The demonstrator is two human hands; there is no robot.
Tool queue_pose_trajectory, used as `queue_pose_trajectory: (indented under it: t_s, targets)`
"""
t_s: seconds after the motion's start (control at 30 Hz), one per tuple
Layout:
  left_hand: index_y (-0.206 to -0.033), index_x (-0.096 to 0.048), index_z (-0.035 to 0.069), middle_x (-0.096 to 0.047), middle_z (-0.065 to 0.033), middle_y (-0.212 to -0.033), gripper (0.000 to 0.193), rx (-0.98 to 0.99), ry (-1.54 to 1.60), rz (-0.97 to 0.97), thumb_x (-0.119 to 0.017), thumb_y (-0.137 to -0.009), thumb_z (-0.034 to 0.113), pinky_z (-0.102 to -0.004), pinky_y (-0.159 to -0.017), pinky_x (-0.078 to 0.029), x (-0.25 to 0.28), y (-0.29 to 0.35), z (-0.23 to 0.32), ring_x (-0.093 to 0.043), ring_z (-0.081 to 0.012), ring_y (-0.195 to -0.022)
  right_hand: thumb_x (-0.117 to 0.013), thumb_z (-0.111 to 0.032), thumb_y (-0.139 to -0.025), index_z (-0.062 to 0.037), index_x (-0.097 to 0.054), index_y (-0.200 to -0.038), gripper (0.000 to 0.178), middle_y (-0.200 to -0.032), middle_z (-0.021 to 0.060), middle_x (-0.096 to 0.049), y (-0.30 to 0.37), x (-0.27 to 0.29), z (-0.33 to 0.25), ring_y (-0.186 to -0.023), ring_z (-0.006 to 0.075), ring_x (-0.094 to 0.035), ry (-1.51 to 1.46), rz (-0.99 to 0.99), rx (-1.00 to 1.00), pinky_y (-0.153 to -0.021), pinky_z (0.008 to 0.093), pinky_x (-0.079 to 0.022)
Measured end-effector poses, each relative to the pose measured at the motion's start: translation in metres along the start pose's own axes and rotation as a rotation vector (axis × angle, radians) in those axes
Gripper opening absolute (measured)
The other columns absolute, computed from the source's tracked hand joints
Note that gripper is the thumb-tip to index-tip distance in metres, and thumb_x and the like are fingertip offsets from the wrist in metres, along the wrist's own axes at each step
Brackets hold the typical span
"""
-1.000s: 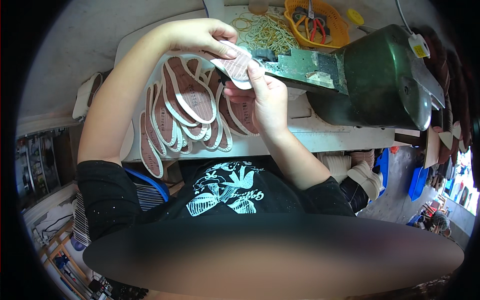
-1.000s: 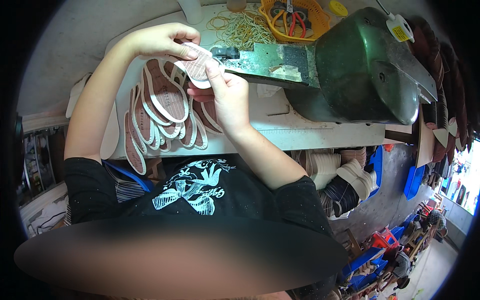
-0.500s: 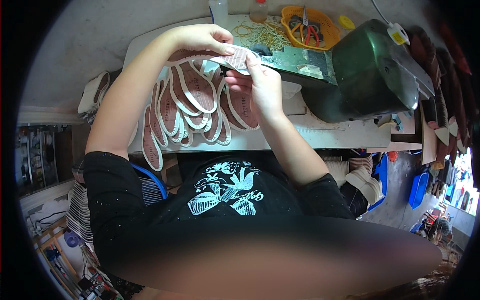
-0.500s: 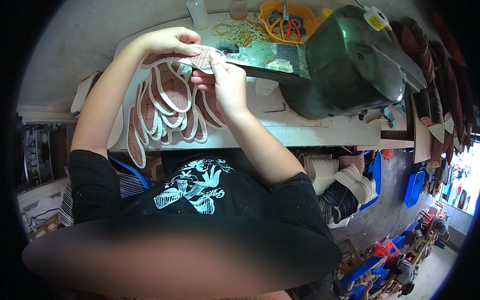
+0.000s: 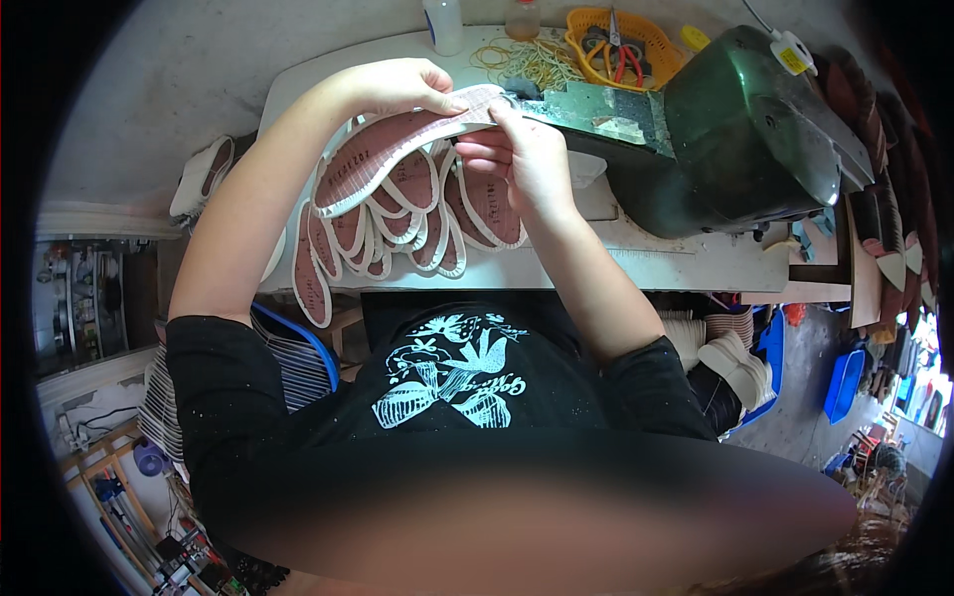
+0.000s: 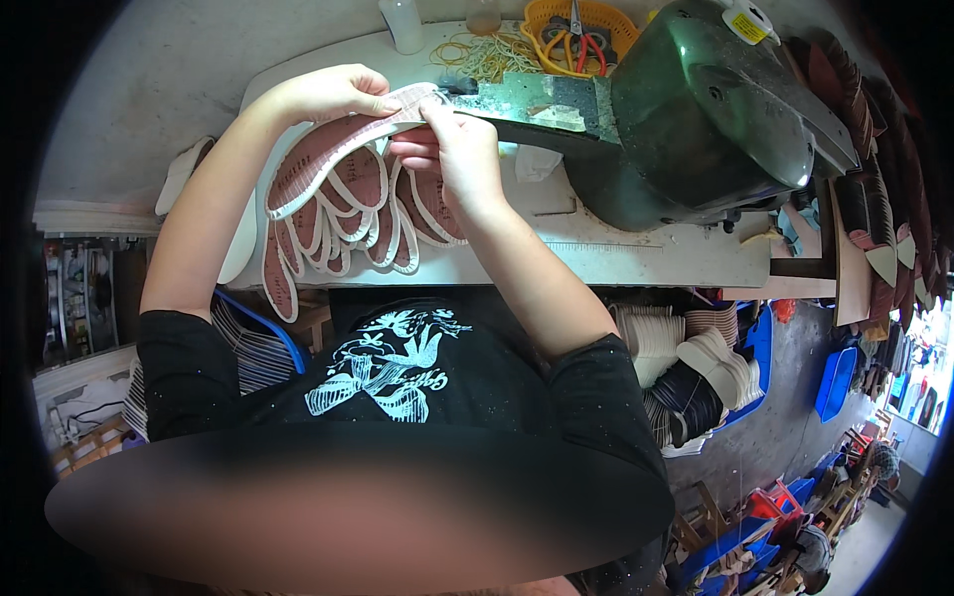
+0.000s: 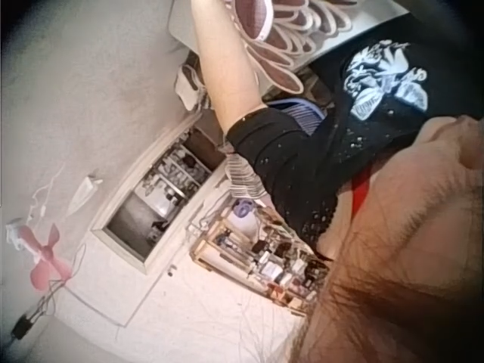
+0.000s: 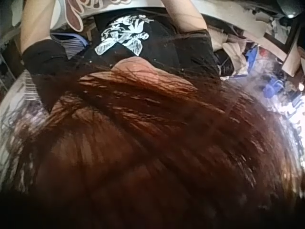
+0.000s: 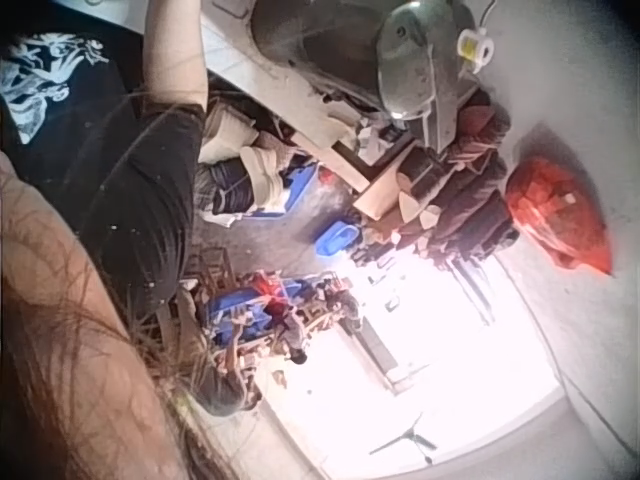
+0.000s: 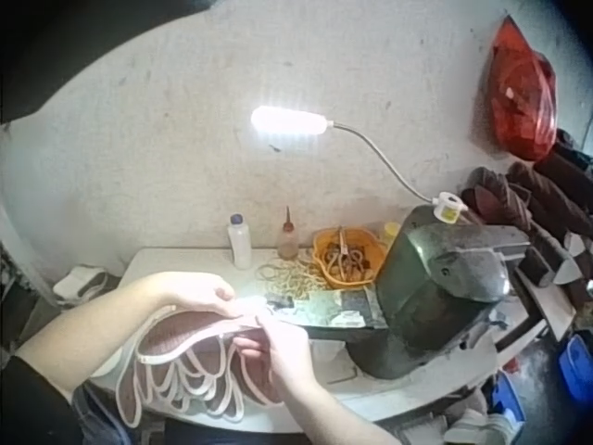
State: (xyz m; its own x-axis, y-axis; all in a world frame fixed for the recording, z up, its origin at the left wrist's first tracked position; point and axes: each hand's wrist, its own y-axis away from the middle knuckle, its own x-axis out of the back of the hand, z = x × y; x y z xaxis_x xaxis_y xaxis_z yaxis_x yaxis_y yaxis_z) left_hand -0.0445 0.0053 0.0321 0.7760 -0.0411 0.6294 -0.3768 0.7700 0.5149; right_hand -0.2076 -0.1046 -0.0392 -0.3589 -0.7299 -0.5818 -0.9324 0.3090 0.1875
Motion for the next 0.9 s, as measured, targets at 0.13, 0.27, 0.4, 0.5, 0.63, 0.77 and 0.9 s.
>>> queue_pose_trajectory:
  t_s: [0.13, 0.27, 0.4, 0.5, 0.63, 0.77, 0.9]
  targets:
    - [-0.077, -0.062, 0.006, -0.055, 0.0037, -0.064, 0.032, 0.082, 0.113, 0.024, -0.063, -0.084, 0.038, -0.0212, -0.052, -0.037, -0.004, 0.002, -0.001, -0.047, -0.0036, -0.057, -0.055, -0.030, -0.090, 0.0039, -0.060, -0.102, 0.036, -0.085, 0.0142, -0.066, 0.000, -0.003, -0.001, -0.072, 0.0181, -0.067, -0.014, 0.014, -0.006, -0.060, 0.0247, -0.054]
    - [-0.078, -0.064, 0.007, -0.056, 0.0023, -0.062, 0.033, 0.121, 0.320, 0.017, -0.064, -0.083, 0.039, -0.0215, -0.047, -0.039, -0.016, 0.009, -0.003, -0.049, -0.0049, -0.051, -0.054, -0.031, -0.091, 0.0048, -0.059, -0.103, 0.038, -0.087, 0.0139, -0.066, -0.002, 0.003, 0.001, -0.072, 0.0175, -0.066, -0.036, -0.011, -0.043, -0.060, 0.0247, -0.054]
    - [-0.080, -0.065, 0.003, -0.060, -0.0047, -0.060, 0.038, 0.142, 0.573, -0.048, -0.061, -0.085, 0.041, -0.0206, -0.034, -0.043, -0.029, 0.009, 0.006, -0.055, -0.0070, -0.042, -0.057, -0.028, -0.089, 0.0048, -0.062, -0.094, 0.034, -0.082, 0.0110, -0.066, 0.006, 0.012, -0.003, -0.066, 0.0134, -0.064, -0.082, -0.052, -0.091, -0.058, 0.0232, -0.053]
    - [-0.082, -0.065, -0.001, -0.062, -0.0076, -0.059, 0.043, 0.114, 0.635, -0.037, -0.060, -0.086, 0.041, -0.0189, -0.036, -0.045, -0.032, 0.003, 0.005, -0.058, -0.0090, -0.042, -0.059, -0.023, -0.088, 0.0025, -0.064, -0.088, 0.026, -0.078, 0.0062, -0.065, 0.028, 0.019, 0.005, -0.063, 0.0087, -0.059, -0.010, -0.178, -0.104, -0.059, 0.0203, -0.047]
    - [-0.074, -0.065, -0.002, -0.060, -0.0104, -0.052, 0.048, 0.172, 0.535, 0.034, -0.058, -0.086, 0.044, -0.0185, -0.032, -0.040, -0.027, -0.002, 0.011, -0.057, -0.0105, -0.039, -0.058, -0.018, -0.087, 0.0085, -0.060, -0.097, 0.028, -0.083, 0.0113, -0.066, 0.067, 0.028, -0.004, -0.070, 0.0145, -0.064, 0.362, -0.326, -0.254, -0.062, 0.0258, -0.051]
    - [-0.064, -0.061, 0.000, -0.056, -0.0082, -0.045, 0.050, 0.195, 0.393, 0.006, -0.059, -0.086, 0.045, -0.0196, -0.030, -0.036, -0.010, -0.013, 0.019, -0.051, -0.0097, -0.031, -0.057, -0.019, -0.089, 0.0084, -0.060, -0.093, 0.028, -0.080, 0.0132, -0.065, 0.067, 0.036, -0.008, -0.061, 0.0190, -0.065, 0.004, -0.120, -0.280, -0.054, 0.0314, -0.057]
    - [-0.057, -0.055, 0.006, -0.048, -0.0018, -0.040, 0.052, 0.209, 0.207, 0.142, -0.056, -0.086, 0.049, -0.0199, -0.031, -0.033, -0.001, -0.036, -0.008, -0.041, -0.0073, -0.029, -0.049, -0.020, -0.092, 0.0105, -0.057, -0.100, 0.033, -0.076, 0.0158, -0.065, 0.034, 0.026, -0.009, -0.056, 0.0198, -0.064, -0.017, -0.149, -0.184, -0.048, 0.0291, -0.054]
